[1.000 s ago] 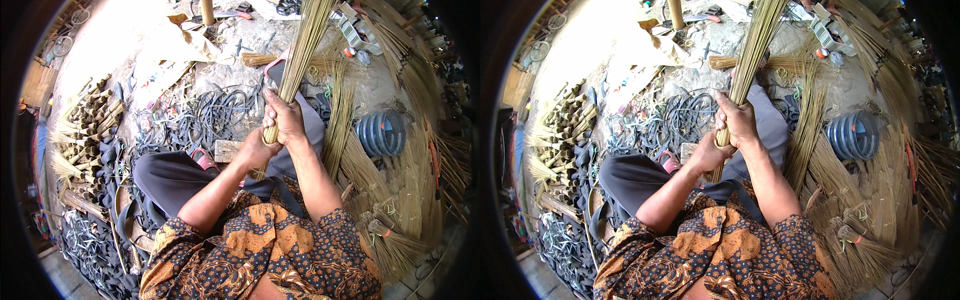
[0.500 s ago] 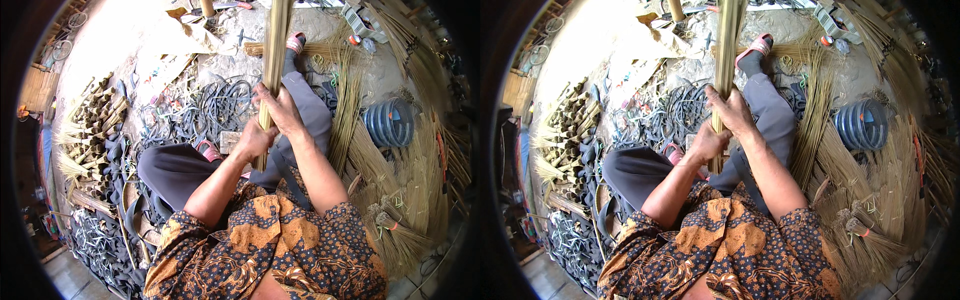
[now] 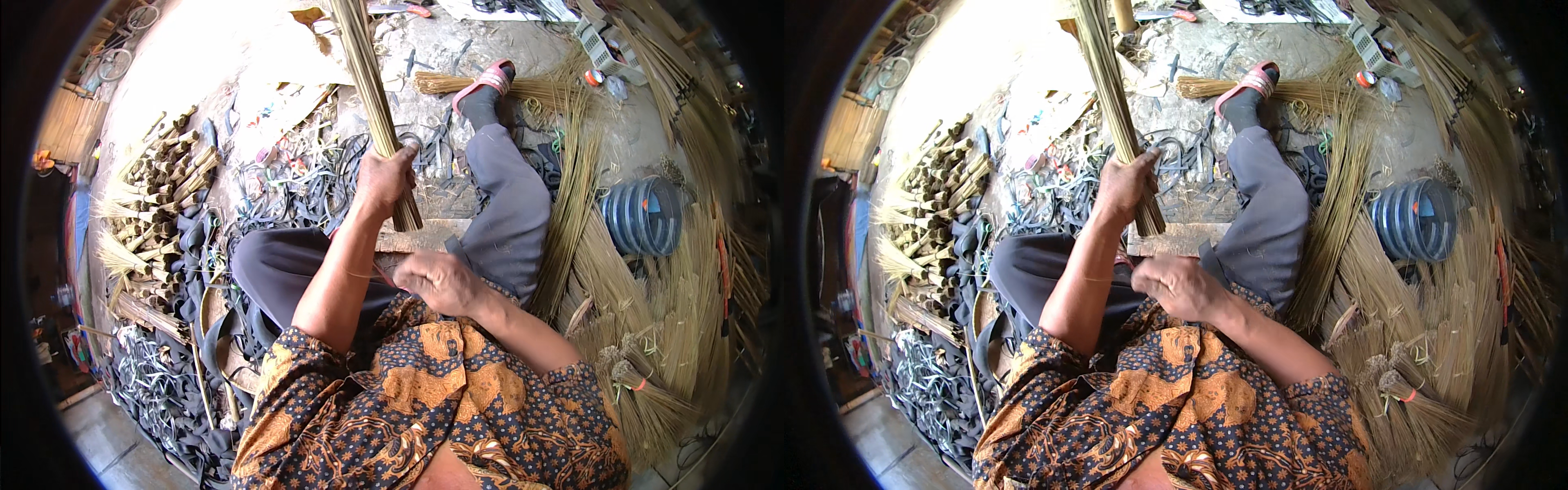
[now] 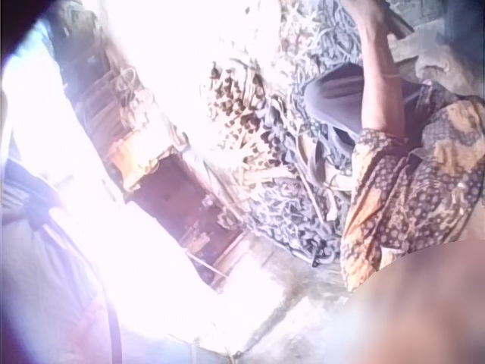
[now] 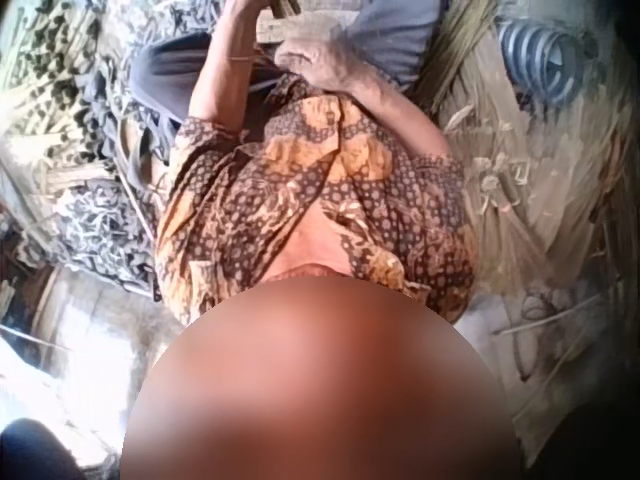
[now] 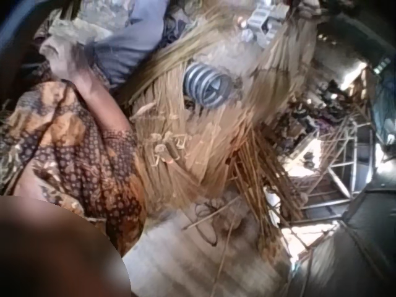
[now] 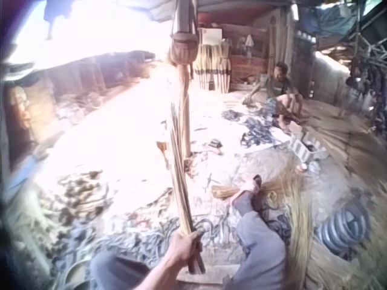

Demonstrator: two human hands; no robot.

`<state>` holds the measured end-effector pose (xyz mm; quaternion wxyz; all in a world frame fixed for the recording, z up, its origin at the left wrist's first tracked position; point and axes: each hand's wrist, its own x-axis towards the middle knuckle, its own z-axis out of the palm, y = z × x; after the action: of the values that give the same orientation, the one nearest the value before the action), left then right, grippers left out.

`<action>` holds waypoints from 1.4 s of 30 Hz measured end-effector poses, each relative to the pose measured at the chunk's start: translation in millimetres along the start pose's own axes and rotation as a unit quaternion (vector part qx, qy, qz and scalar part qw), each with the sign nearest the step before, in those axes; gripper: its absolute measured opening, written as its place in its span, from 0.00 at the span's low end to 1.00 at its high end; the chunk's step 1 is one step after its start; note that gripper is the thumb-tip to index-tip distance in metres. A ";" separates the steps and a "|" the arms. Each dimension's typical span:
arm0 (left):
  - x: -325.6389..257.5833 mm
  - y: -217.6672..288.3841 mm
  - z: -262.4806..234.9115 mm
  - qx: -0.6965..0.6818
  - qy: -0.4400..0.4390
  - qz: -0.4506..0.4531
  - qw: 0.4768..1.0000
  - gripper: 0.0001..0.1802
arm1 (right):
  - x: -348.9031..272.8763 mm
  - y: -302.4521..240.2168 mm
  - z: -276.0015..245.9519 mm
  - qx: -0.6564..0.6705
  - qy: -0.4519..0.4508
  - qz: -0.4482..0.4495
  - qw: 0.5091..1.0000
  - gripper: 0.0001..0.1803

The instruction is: The person gathers bundles of dried broomsticks, aligns them, and ties them with black rubber strips. The person repeats this process for multiple bundles, placing finished brooms aside.

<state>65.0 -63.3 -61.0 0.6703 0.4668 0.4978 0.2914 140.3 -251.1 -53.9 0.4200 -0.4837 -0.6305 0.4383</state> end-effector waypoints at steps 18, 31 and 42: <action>-52.7 8.0 -7.4 -0.018 -0.427 -0.068 0.901 0.16 | 102.9 -6.7 -94.7 0.508 0.138 0.060 0.848 0.35; -50.9 -16.3 23.8 0.378 -0.132 0.108 0.910 0.26 | 112.2 28.0 -79.3 0.472 0.405 0.152 0.768 0.12; -6.6 44.7 -23.4 0.503 -0.108 0.168 0.841 0.18 | 129.0 64.5 -82.0 0.533 0.245 0.037 0.809 0.46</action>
<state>44.1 -43.5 -19.1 0.3335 0.8448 0.4146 0.0573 210.9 -103.4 -80.6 0.7357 -0.2987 -0.1554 0.5877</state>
